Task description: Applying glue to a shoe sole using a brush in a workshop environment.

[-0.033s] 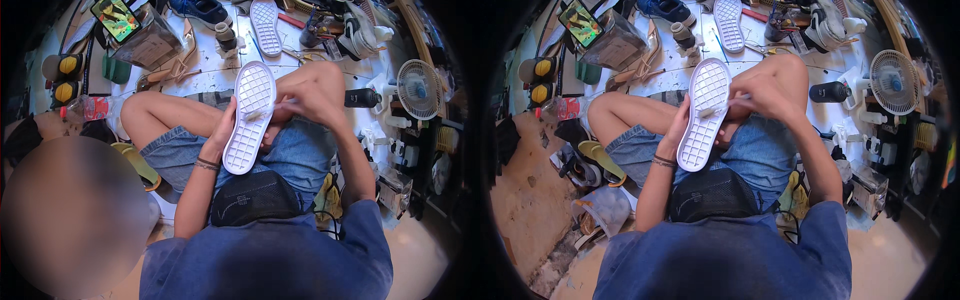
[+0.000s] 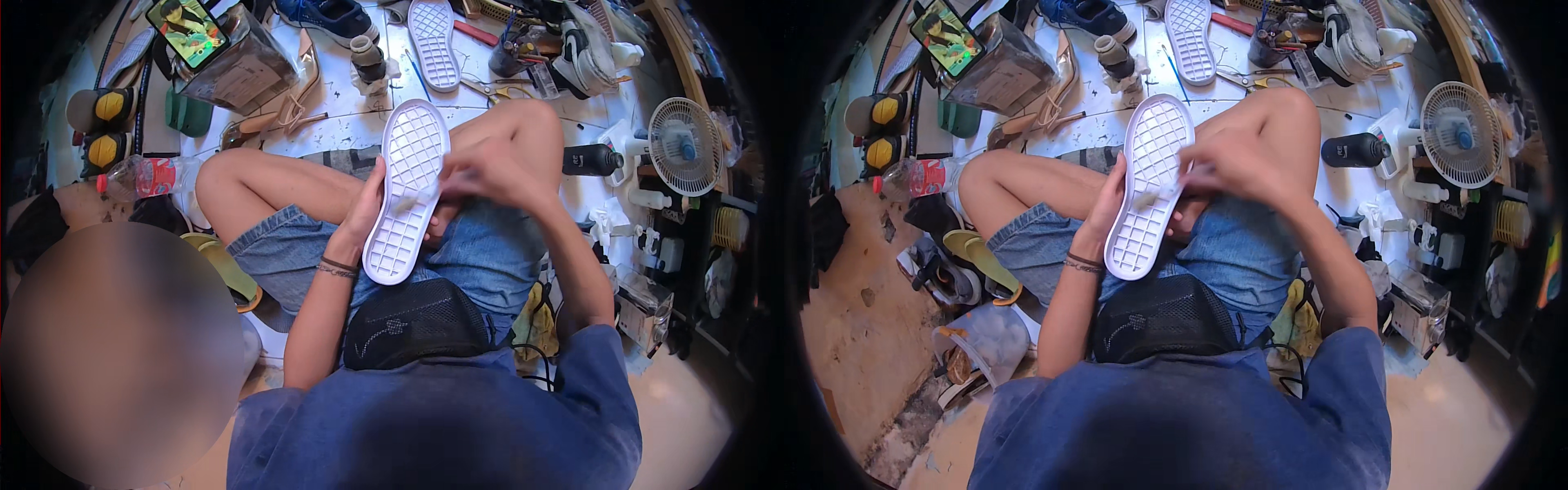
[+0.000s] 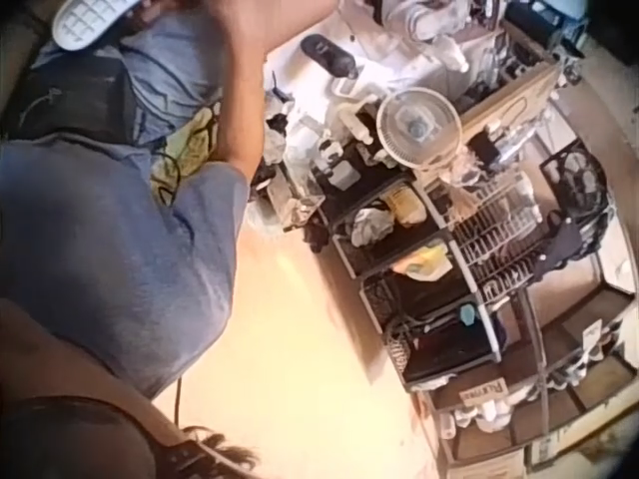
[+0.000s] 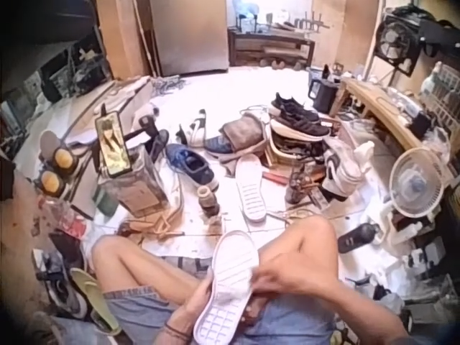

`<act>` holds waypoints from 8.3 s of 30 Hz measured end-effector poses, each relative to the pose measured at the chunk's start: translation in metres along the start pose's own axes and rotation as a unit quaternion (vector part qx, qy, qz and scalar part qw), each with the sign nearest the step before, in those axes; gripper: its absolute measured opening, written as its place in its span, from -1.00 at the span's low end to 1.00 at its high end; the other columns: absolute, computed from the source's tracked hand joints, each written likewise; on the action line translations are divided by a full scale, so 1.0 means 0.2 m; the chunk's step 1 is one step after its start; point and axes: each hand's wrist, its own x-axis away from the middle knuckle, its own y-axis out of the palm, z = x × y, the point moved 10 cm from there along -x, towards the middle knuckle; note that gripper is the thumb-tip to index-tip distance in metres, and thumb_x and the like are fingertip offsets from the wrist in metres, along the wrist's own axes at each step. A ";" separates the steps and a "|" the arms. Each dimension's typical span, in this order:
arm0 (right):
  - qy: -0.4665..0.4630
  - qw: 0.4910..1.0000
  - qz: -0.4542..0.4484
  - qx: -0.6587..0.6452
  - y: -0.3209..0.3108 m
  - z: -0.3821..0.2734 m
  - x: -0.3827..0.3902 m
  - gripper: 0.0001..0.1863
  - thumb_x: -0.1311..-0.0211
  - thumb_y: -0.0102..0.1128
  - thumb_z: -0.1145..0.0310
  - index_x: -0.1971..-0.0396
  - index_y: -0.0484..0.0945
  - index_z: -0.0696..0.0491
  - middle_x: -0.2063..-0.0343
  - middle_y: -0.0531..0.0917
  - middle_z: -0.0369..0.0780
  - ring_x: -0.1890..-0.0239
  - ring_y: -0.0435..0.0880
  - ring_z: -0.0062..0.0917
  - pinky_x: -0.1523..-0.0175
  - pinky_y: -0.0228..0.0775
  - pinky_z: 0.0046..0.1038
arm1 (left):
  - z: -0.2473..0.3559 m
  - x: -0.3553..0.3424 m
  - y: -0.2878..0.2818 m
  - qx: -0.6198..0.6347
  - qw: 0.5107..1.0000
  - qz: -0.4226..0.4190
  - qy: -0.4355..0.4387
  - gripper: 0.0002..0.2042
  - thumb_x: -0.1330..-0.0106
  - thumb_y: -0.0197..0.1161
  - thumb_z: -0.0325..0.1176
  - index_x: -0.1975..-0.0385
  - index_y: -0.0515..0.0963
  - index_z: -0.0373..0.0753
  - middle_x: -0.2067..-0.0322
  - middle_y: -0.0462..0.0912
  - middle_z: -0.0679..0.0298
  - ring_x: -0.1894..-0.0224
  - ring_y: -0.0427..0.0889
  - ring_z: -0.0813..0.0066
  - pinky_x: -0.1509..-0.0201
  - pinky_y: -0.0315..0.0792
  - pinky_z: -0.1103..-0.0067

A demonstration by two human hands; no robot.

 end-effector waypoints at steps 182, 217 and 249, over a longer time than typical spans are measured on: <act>-0.068 0.969 -0.232 0.054 0.22 -0.19 -0.29 -0.58 0.15 0.53 0.01 0.53 0.66 0.08 0.53 0.67 -0.11 0.38 0.69 -0.24 0.33 0.46 -0.26 | -0.03 -0.04 -0.03 0.077 0.994 -0.043 -0.068 -0.23 -0.45 -0.46 0.31 -0.28 0.27 -0.28 0.11 0.57 -0.21 0.25 0.70 -0.11 0.34 0.67 0.04; 0.028 0.970 0.149 0.189 -0.42 -0.04 -0.06 -0.62 0.06 0.46 -0.04 0.54 0.66 0.00 0.57 0.67 -0.16 0.41 0.67 -0.17 0.32 0.42 -0.19 | -0.08 0.04 -0.02 -0.005 0.996 -0.019 -0.088 -0.16 -0.40 -0.39 0.37 -0.32 0.27 -0.31 0.02 0.58 -0.20 0.24 0.72 -0.08 0.26 0.68 0.15; -0.133 0.668 0.398 -0.615 -0.31 0.55 0.38 -0.51 -0.36 0.16 -0.05 0.26 0.46 0.17 0.59 0.28 -0.38 0.61 0.13 -0.76 0.50 0.02 -0.63 | 1.00 -1.48 -0.14 -0.340 0.894 0.242 0.162 -0.32 -0.45 -0.10 0.22 -0.32 0.27 -0.23 -0.18 0.50 0.20 -0.21 0.49 0.37 -0.15 0.43 0.39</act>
